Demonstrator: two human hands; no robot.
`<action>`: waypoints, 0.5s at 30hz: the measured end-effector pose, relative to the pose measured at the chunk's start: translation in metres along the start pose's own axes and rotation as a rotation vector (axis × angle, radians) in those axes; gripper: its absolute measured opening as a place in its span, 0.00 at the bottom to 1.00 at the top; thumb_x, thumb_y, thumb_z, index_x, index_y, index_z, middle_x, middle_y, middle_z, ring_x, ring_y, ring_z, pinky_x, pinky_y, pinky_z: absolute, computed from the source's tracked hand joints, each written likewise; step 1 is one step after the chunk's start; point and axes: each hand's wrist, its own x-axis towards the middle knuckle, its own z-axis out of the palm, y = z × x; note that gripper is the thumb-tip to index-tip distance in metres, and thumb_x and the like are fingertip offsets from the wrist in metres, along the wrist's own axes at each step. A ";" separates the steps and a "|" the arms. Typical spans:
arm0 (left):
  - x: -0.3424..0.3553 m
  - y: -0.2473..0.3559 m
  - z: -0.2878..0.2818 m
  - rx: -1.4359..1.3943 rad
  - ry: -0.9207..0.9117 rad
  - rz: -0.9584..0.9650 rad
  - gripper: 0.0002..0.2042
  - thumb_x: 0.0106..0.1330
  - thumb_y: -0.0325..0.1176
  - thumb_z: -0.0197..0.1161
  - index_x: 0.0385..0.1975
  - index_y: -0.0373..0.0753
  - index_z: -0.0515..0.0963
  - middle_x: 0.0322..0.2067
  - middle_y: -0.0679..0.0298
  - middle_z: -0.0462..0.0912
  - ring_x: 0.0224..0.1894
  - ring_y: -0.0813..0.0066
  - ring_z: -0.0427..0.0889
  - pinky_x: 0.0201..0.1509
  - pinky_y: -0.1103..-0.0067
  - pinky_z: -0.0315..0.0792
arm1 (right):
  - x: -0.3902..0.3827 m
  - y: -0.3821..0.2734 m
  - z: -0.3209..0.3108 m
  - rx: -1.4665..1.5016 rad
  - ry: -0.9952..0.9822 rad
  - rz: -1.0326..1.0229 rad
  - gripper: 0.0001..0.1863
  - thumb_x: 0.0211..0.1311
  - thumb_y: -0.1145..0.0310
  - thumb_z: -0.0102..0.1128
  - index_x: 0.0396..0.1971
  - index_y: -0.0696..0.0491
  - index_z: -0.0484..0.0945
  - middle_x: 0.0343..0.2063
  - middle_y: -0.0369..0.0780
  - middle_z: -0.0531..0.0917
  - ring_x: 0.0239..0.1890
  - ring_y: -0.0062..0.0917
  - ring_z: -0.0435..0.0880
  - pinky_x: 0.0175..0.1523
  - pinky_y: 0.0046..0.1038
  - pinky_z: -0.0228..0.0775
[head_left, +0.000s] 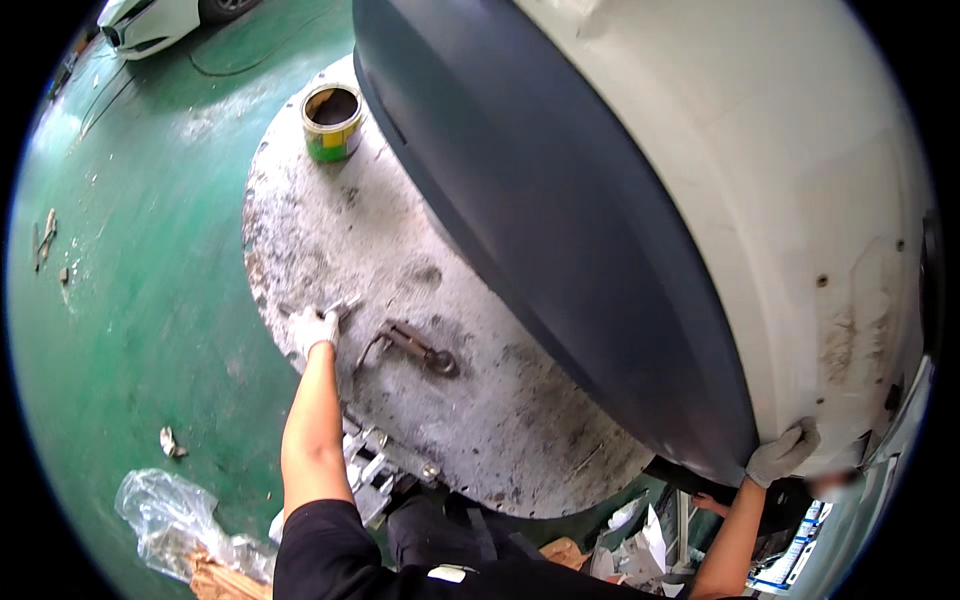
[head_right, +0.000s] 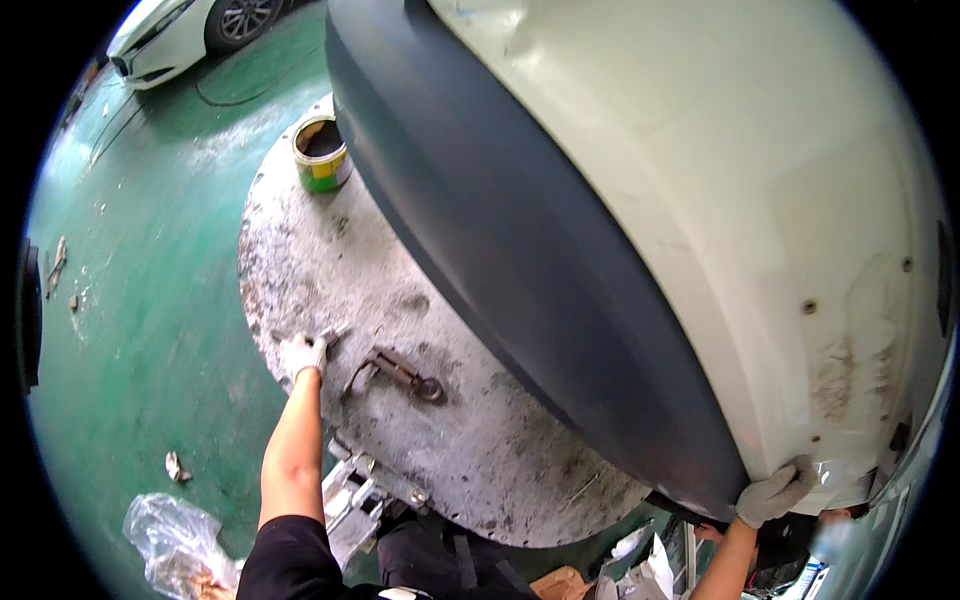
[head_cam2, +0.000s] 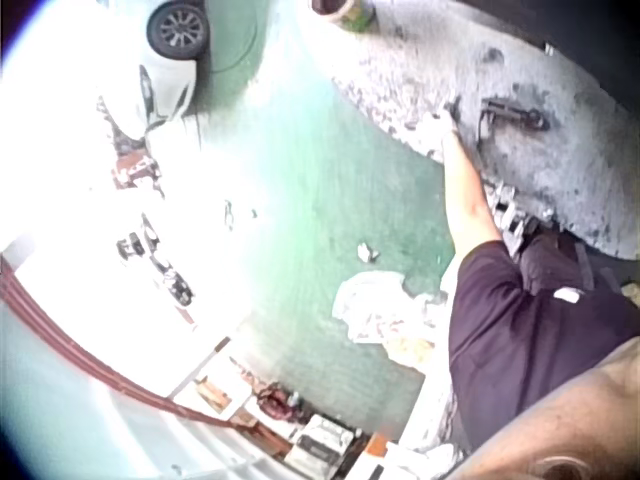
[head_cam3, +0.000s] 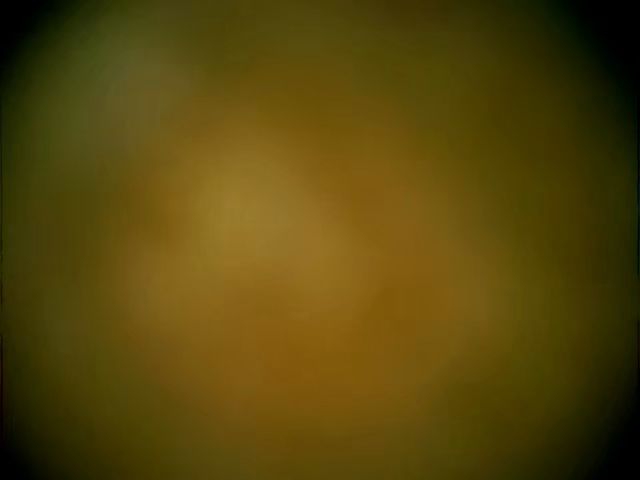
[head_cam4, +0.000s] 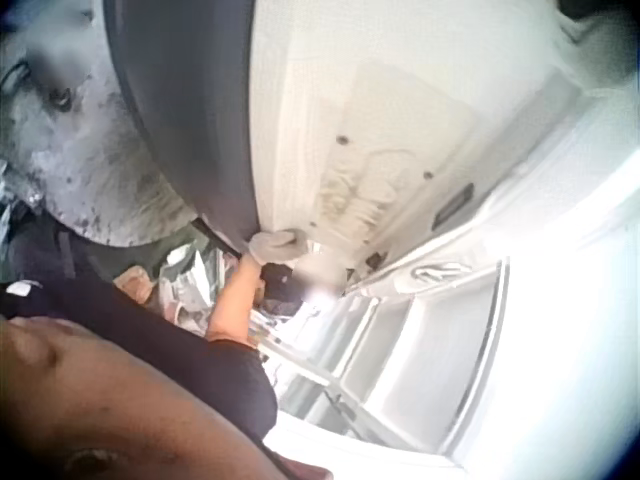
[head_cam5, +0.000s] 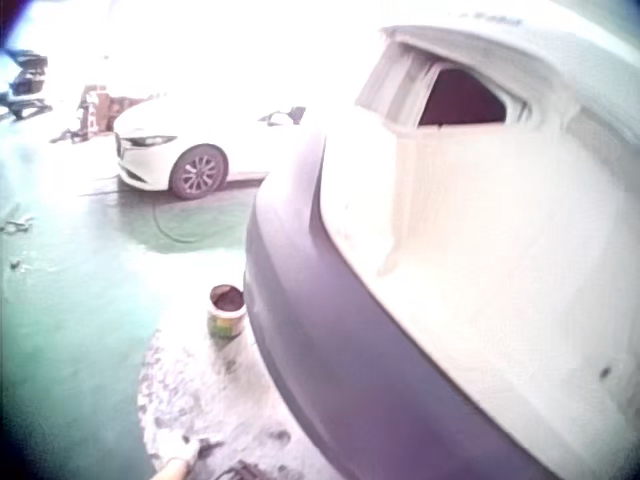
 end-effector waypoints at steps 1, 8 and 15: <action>0.000 -0.002 0.001 -0.038 -0.016 0.013 0.20 0.60 0.49 0.72 0.46 0.44 0.89 0.58 0.42 0.79 0.60 0.41 0.83 0.64 0.53 0.79 | -0.001 -0.001 0.000 0.020 -0.005 0.006 0.19 0.85 0.64 0.50 0.56 0.68 0.77 0.54 0.52 0.80 0.58 0.47 0.80 0.70 0.45 0.70; -0.011 0.010 -0.010 -0.126 0.014 -0.017 0.13 0.61 0.43 0.75 0.43 0.46 0.90 0.59 0.48 0.80 0.63 0.46 0.80 0.68 0.58 0.77 | 0.001 -0.008 -0.001 -0.102 -0.036 -0.034 0.18 0.84 0.66 0.50 0.55 0.68 0.77 0.52 0.54 0.79 0.56 0.49 0.78 0.68 0.46 0.69; -0.016 0.012 -0.002 -0.243 0.053 -0.059 0.11 0.62 0.39 0.77 0.42 0.46 0.89 0.62 0.49 0.78 0.71 0.45 0.72 0.75 0.59 0.71 | 0.005 -0.024 0.004 -0.099 -0.022 0.030 0.19 0.82 0.65 0.50 0.55 0.68 0.77 0.52 0.55 0.79 0.56 0.49 0.78 0.69 0.46 0.69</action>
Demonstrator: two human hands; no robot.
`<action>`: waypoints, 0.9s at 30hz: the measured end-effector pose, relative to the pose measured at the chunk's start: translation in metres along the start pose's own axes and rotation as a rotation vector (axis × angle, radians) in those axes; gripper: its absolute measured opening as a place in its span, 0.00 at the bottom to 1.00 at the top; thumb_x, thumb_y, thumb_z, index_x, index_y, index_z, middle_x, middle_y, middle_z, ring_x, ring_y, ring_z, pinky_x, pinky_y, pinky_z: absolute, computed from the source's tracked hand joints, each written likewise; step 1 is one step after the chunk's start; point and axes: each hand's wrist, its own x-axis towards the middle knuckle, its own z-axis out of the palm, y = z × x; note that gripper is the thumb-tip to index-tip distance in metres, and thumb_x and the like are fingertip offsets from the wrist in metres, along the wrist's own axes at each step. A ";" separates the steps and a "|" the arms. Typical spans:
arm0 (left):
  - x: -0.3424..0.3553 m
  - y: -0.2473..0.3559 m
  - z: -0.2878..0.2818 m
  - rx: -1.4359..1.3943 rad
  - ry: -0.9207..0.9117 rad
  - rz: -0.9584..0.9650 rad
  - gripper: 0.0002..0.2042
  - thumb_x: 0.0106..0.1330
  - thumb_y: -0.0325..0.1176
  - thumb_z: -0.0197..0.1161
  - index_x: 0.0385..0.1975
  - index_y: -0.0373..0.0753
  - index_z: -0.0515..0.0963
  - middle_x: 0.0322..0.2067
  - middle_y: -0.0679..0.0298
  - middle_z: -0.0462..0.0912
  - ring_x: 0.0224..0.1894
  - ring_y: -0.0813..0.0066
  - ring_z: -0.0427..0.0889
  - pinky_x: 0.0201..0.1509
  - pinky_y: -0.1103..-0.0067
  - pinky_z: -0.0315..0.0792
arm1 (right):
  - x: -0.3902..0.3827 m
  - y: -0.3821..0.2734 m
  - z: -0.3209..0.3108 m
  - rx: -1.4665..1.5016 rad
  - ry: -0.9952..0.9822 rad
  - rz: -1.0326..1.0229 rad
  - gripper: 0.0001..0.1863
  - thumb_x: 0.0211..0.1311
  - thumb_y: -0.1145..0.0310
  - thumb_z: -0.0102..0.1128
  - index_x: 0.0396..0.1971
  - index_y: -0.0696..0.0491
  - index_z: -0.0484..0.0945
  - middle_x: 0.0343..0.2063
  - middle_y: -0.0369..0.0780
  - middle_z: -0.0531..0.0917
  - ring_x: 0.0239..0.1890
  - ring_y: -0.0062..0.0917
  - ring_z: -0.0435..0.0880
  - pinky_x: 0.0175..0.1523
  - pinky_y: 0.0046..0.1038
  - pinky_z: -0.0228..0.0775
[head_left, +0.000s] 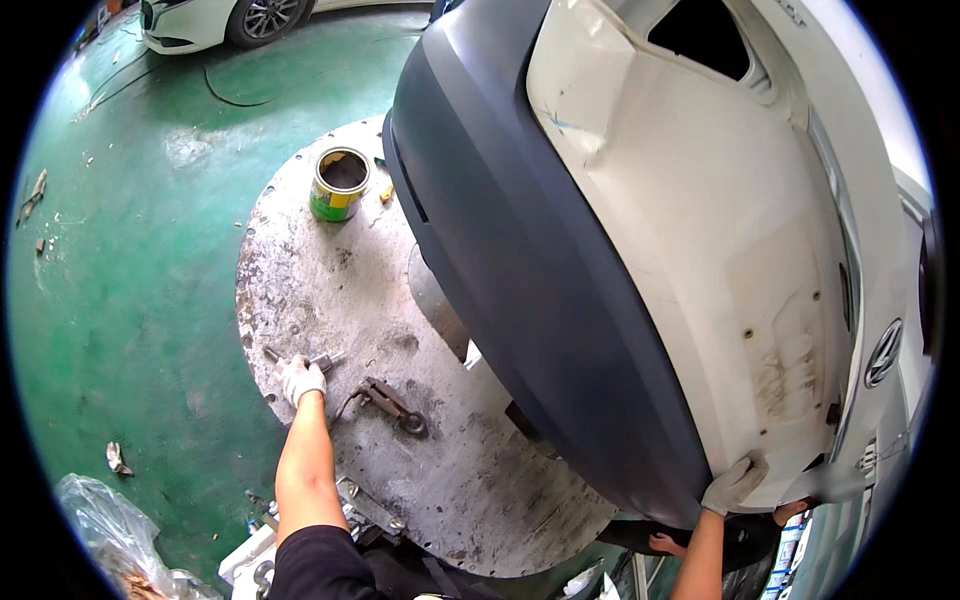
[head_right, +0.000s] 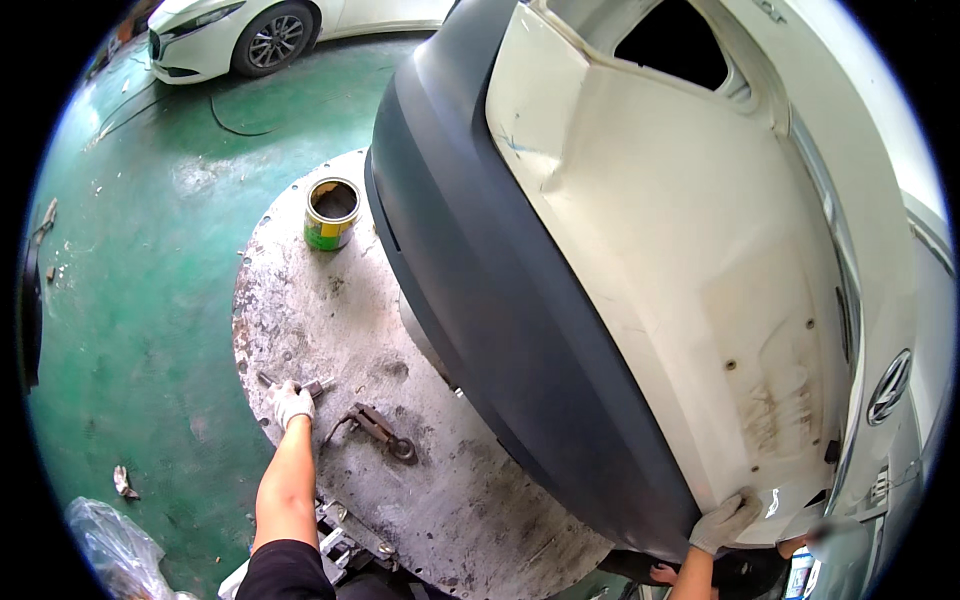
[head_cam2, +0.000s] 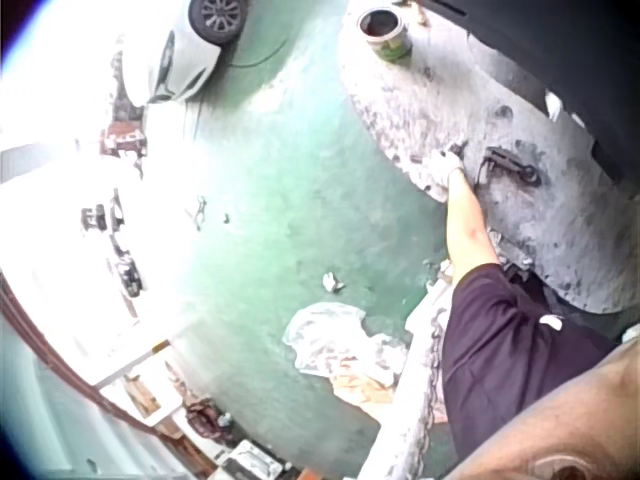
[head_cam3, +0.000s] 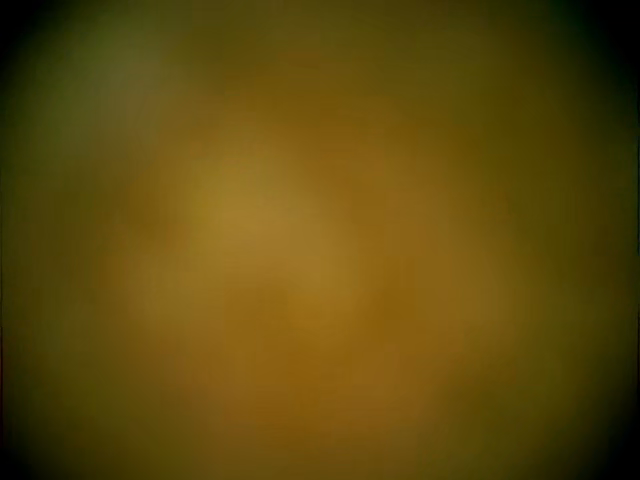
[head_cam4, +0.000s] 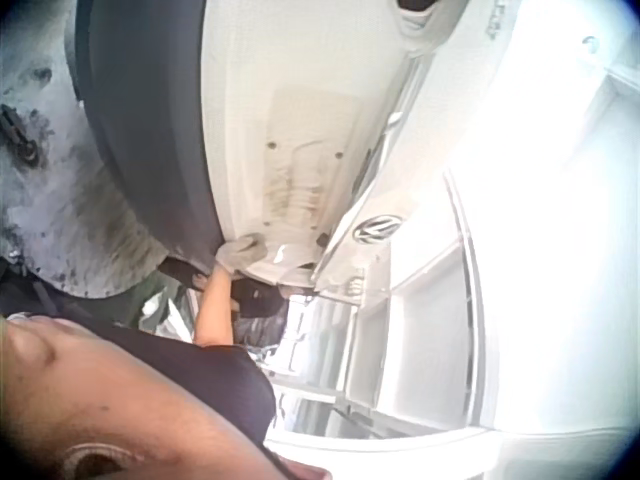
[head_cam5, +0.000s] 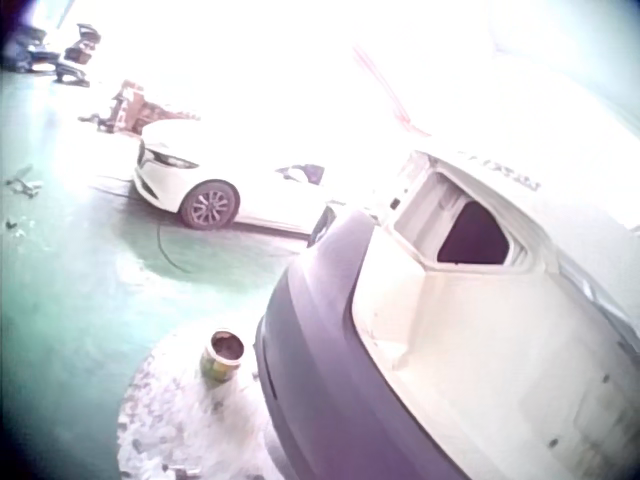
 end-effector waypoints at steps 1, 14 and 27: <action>0.001 0.001 0.004 -0.003 0.001 0.006 0.11 0.62 0.39 0.77 0.42 0.46 0.89 0.62 0.49 0.77 0.71 0.45 0.72 0.75 0.59 0.71 | 0.001 0.001 0.001 -0.004 0.009 0.001 0.19 0.82 0.65 0.50 0.55 0.68 0.77 0.52 0.55 0.79 0.57 0.49 0.78 0.69 0.46 0.69; 0.005 -0.005 -0.003 0.020 -0.056 -0.013 0.12 0.61 0.39 0.77 0.44 0.49 0.89 0.62 0.54 0.78 0.68 0.48 0.74 0.73 0.60 0.73 | 0.003 -0.022 -0.002 0.058 -0.024 0.159 0.17 0.81 0.66 0.52 0.55 0.64 0.76 0.52 0.51 0.78 0.56 0.45 0.78 0.68 0.42 0.69; 0.004 -0.003 0.000 0.021 -0.011 -0.014 0.10 0.59 0.39 0.78 0.39 0.50 0.89 0.59 0.55 0.79 0.67 0.50 0.74 0.70 0.59 0.74 | 0.004 -0.024 -0.001 0.104 0.017 0.105 0.16 0.78 0.65 0.52 0.49 0.65 0.76 0.48 0.51 0.78 0.54 0.47 0.75 0.66 0.47 0.67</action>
